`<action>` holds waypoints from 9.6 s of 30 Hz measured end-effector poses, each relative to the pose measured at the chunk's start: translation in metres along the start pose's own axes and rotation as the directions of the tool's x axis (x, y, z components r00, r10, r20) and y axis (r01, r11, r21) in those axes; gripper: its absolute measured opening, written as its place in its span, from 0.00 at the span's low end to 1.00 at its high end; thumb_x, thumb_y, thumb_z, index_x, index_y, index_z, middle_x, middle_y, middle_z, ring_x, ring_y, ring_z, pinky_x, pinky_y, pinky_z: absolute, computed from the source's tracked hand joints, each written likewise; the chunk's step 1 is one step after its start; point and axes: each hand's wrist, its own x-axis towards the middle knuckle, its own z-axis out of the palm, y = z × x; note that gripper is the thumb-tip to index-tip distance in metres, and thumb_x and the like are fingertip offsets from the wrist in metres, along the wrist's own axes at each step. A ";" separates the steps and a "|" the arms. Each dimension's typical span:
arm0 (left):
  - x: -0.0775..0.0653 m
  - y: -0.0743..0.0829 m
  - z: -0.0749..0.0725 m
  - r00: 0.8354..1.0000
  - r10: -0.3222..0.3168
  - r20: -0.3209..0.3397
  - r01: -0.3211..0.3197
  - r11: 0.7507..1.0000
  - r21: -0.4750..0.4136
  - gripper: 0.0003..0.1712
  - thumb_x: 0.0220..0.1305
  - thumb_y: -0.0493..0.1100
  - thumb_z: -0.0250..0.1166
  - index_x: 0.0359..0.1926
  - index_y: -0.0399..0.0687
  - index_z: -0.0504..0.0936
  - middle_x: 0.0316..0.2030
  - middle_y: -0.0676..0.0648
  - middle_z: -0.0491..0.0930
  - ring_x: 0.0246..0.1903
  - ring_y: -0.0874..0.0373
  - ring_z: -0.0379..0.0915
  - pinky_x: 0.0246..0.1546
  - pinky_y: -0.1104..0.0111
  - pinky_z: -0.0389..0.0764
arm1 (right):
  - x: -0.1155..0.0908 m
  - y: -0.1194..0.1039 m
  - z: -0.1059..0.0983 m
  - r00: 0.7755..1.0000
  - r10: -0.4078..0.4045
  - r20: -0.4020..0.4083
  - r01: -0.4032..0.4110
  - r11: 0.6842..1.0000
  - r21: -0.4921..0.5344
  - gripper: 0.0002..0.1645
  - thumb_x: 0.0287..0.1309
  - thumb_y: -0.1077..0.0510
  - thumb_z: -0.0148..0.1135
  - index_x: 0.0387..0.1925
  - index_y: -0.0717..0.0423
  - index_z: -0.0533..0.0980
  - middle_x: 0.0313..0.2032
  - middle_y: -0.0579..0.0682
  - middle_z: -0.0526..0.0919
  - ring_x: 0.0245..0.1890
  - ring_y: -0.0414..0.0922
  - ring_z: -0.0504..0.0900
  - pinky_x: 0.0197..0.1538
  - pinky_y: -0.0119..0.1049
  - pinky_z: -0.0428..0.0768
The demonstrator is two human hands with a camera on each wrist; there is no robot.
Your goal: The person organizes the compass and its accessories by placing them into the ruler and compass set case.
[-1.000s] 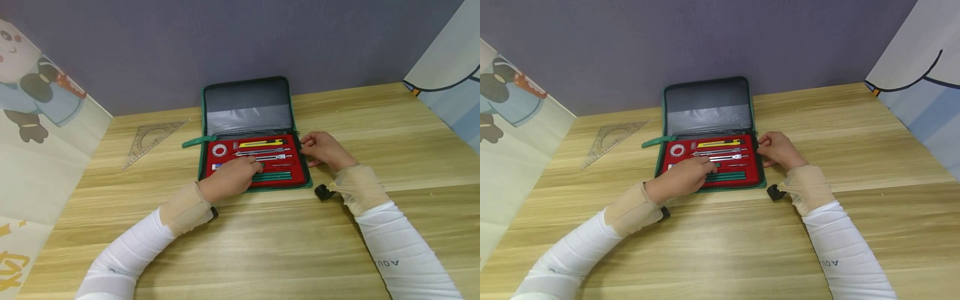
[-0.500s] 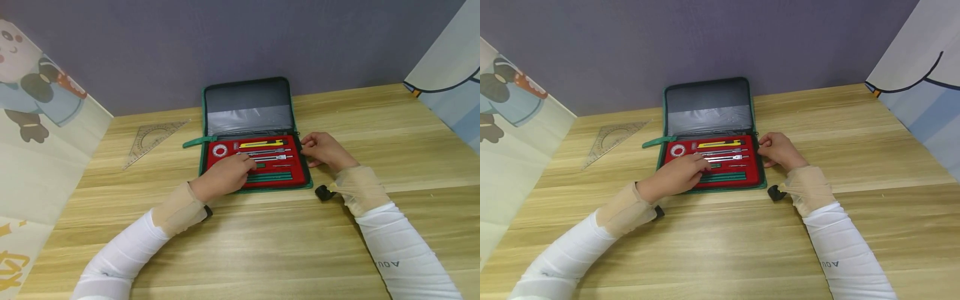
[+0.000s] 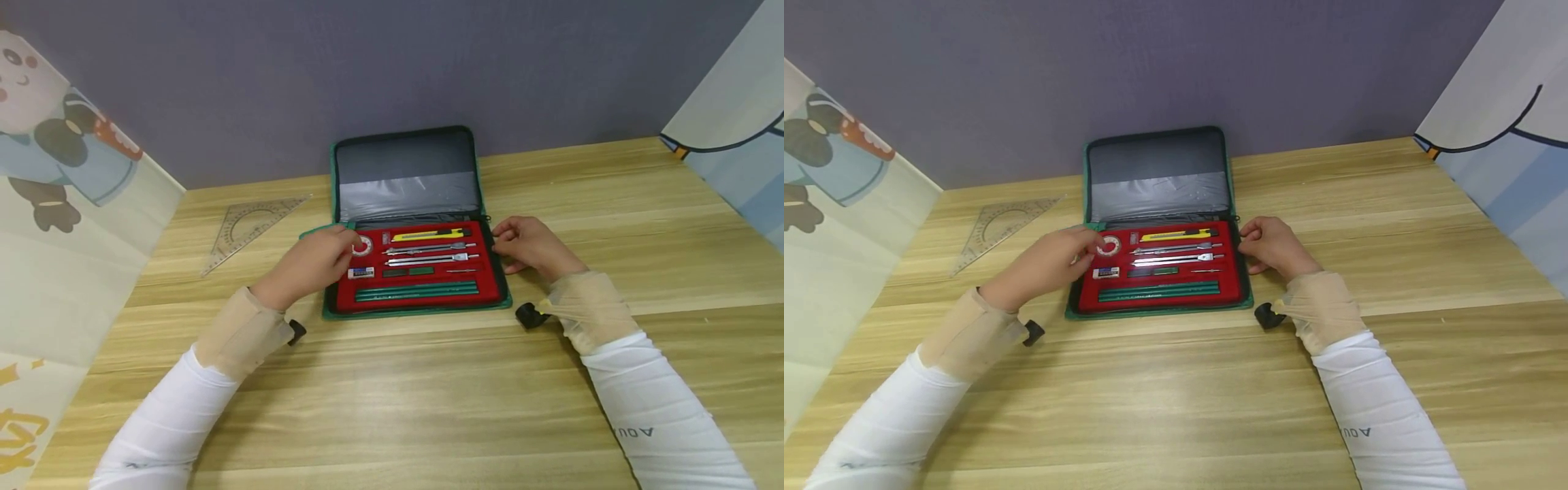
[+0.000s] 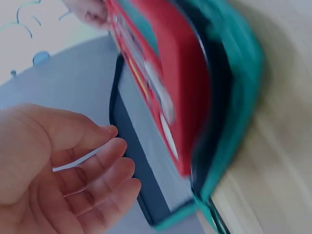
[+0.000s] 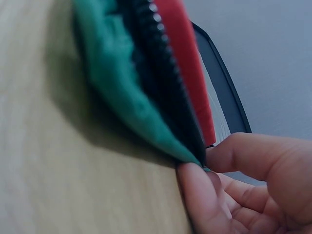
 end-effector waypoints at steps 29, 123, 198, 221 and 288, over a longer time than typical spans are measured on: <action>-0.062 -0.160 -0.034 0.841 -0.522 0.140 0.536 0.840 -0.090 0.26 0.58 0.39 0.56 0.54 0.27 0.63 0.47 0.27 0.68 0.46 0.35 0.65 0.45 0.46 0.67 | 0.001 -0.002 0.001 1.000 -0.001 -0.005 0.001 1.000 -0.018 0.21 0.56 0.65 0.52 0.51 0.70 0.63 0.38 0.58 0.69 0.30 0.42 0.74 0.28 0.37 0.80; -0.085 -0.168 -0.056 0.773 -0.634 -0.001 0.569 0.695 -0.439 0.15 0.60 0.40 0.59 0.43 0.32 0.73 0.32 0.46 0.75 0.29 0.57 0.72 0.28 0.66 0.78 | -0.001 0.000 0.001 1.000 -0.003 0.009 0.003 1.000 0.007 0.22 0.58 0.65 0.53 0.52 0.70 0.62 0.41 0.59 0.69 0.35 0.46 0.73 0.31 0.39 0.80; 0.061 -0.035 -0.024 0.696 -0.434 -0.571 -0.292 0.555 -0.779 0.05 0.60 0.29 0.54 0.33 0.40 0.66 0.34 0.43 0.69 0.37 0.53 0.70 0.42 0.63 0.75 | 0.065 -0.040 -0.009 0.859 -0.189 -0.475 0.444 0.738 0.508 0.03 0.61 0.64 0.50 0.36 0.54 0.69 0.28 0.46 0.66 0.29 0.38 0.66 0.24 0.28 0.70; 0.073 -0.034 -0.027 0.782 -0.371 -0.501 -0.210 0.601 -0.771 0.03 0.61 0.27 0.52 0.34 0.36 0.66 0.35 0.43 0.69 0.37 0.49 0.71 0.41 0.65 0.76 | 0.064 -0.028 -0.005 0.800 -0.310 -0.513 0.519 0.787 0.334 0.08 0.62 0.69 0.46 0.34 0.54 0.68 0.31 0.47 0.67 0.30 0.39 0.67 0.23 0.29 0.73; 0.092 -0.030 -0.033 0.915 -0.188 -0.356 0.255 0.955 0.153 0.06 0.52 0.33 0.53 0.30 0.47 0.75 0.27 0.48 0.75 0.27 0.53 0.69 0.30 0.60 0.73 | 0.066 -0.030 -0.001 0.800 -0.364 -0.477 0.556 0.749 0.361 0.09 0.62 0.69 0.46 0.35 0.53 0.69 0.33 0.47 0.70 0.34 0.40 0.68 0.26 0.29 0.75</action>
